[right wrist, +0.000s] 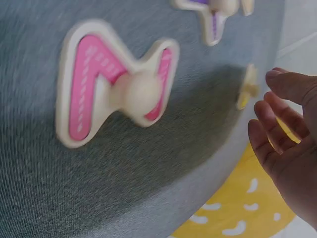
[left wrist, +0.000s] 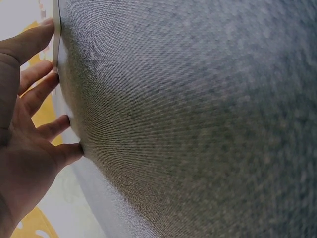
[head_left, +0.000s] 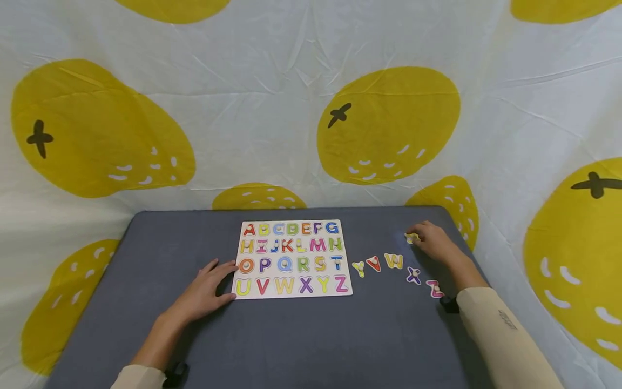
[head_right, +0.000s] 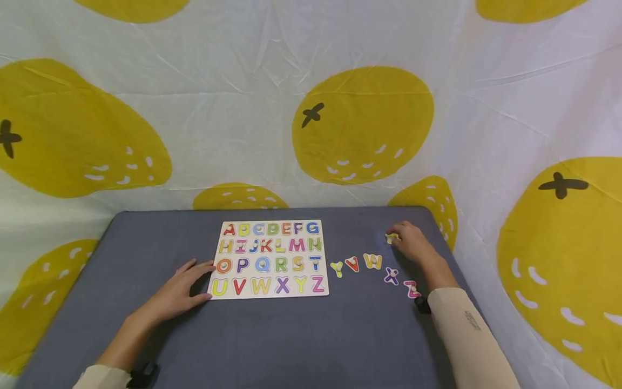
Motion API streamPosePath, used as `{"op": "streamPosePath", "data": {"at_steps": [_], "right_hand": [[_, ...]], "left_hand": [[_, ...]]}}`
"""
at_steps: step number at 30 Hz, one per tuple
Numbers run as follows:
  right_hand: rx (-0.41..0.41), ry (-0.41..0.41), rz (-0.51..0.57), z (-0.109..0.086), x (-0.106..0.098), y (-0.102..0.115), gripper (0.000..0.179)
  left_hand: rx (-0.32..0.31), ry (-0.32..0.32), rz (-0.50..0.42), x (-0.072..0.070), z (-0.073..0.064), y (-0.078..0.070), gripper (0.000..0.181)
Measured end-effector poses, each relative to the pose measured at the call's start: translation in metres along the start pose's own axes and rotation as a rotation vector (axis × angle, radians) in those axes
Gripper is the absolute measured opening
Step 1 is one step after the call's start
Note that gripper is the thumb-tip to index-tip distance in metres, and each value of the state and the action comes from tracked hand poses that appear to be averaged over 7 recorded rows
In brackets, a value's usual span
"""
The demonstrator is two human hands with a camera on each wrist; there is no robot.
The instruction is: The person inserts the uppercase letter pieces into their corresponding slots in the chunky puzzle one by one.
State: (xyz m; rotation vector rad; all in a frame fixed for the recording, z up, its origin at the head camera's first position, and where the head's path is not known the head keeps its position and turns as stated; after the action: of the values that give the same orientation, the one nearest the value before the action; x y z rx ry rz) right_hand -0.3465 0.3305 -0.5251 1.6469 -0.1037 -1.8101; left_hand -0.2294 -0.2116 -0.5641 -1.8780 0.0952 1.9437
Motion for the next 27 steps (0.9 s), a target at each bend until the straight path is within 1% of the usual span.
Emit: {"op": "streamPosePath", "data": {"at_steps": [4, 12, 20, 27], "right_hand": [[0.020, 0.013, 0.011, 0.003, 0.005, -0.011, 0.021], [0.038, 0.012, -0.010, 0.008, 0.008, -0.024, 0.013], [0.061, -0.016, -0.013, 0.007, 0.004, -0.026, 0.009], [0.087, 0.012, -0.008, 0.008, 0.006, -0.020, 0.008]], "left_hand": [[0.004, 0.001, 0.008, -0.002, 0.001, 0.000, 0.067], [0.012, 0.012, 0.011, -0.003, 0.001, -0.001, 0.067], [0.010, 0.010, 0.003, -0.003, 0.001, -0.002, 0.067], [0.022, -0.001, 0.004, -0.002, -0.001, 0.000, 0.066]]}}
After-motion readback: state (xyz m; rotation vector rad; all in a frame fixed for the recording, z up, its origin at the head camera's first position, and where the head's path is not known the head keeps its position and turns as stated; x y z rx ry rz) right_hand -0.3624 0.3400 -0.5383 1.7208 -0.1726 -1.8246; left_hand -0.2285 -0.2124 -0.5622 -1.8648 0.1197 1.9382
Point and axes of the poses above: each hand's wrist, its own z-axis towards the middle knuckle, its own x-axis out of the palm, y = z × x, the point moved 10 cm from there along z, towards the middle knuckle, and after that the axes turned 11 degrees about z, right-handed, at the moved point
